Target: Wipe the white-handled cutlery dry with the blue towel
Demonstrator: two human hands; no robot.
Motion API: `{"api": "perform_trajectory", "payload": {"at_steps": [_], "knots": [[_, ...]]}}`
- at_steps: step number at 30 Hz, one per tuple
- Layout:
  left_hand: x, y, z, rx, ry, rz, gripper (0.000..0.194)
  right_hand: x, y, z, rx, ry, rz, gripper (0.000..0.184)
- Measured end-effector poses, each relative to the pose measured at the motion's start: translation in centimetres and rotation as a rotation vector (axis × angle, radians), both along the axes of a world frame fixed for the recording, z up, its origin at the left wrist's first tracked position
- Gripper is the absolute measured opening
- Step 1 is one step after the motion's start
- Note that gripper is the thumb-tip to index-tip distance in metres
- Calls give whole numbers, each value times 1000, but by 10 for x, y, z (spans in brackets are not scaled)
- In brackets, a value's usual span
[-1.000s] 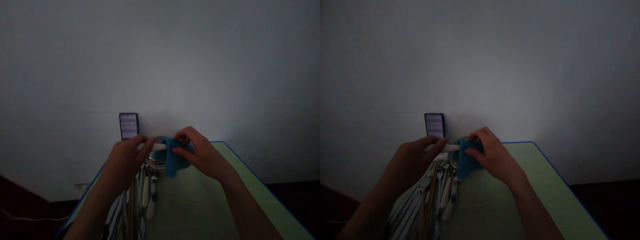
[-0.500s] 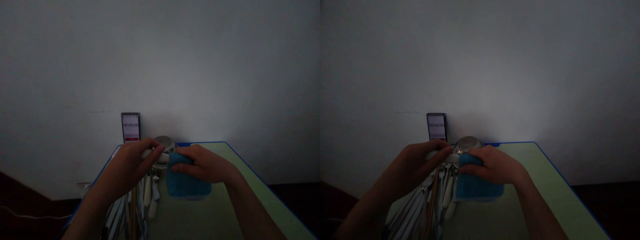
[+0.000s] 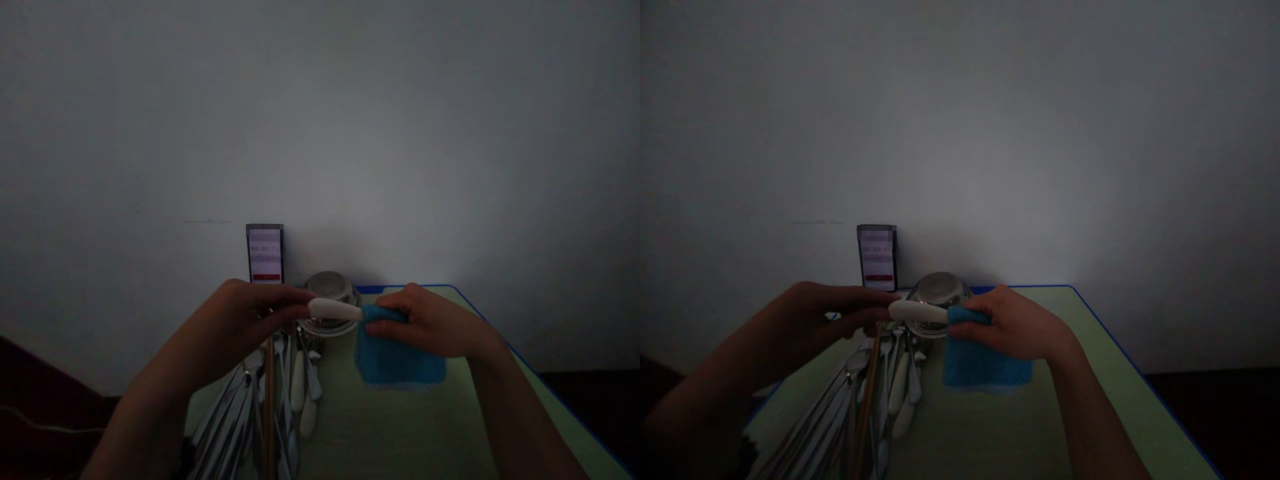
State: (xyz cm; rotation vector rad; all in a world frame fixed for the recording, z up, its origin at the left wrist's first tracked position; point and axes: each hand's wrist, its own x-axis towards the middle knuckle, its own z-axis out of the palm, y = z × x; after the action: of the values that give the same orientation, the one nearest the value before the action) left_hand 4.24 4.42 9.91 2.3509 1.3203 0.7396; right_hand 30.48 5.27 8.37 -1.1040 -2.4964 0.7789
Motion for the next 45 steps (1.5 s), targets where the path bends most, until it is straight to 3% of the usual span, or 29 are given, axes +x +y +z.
{"api": "perform_trajectory", "payload": {"at_steps": [6, 12, 17, 25, 33, 45], "knots": [[8, 0, 1, 18, 17, 10, 18, -4, -4, 2, 44, -22, -41, 29], [10, 3, -1, -20, 155, -18, 22, -8, -7, 3, 196, -74, -75, 27], [10, 0, 0, -18, 203, -23, 26, -9, -5, 1, 181, -56, -67, 27], [26, -5, -2, -43, 244, -146, 28, -15, -11, 6, 161, -63, 37, 26], [6, -4, 1, -51, 149, -190, 23, -6, -12, 13, 65, 49, 77, 17], [22, -8, -2, 24, 252, -123, 30, -7, -14, 13, 154, 72, -52, 18]]}}
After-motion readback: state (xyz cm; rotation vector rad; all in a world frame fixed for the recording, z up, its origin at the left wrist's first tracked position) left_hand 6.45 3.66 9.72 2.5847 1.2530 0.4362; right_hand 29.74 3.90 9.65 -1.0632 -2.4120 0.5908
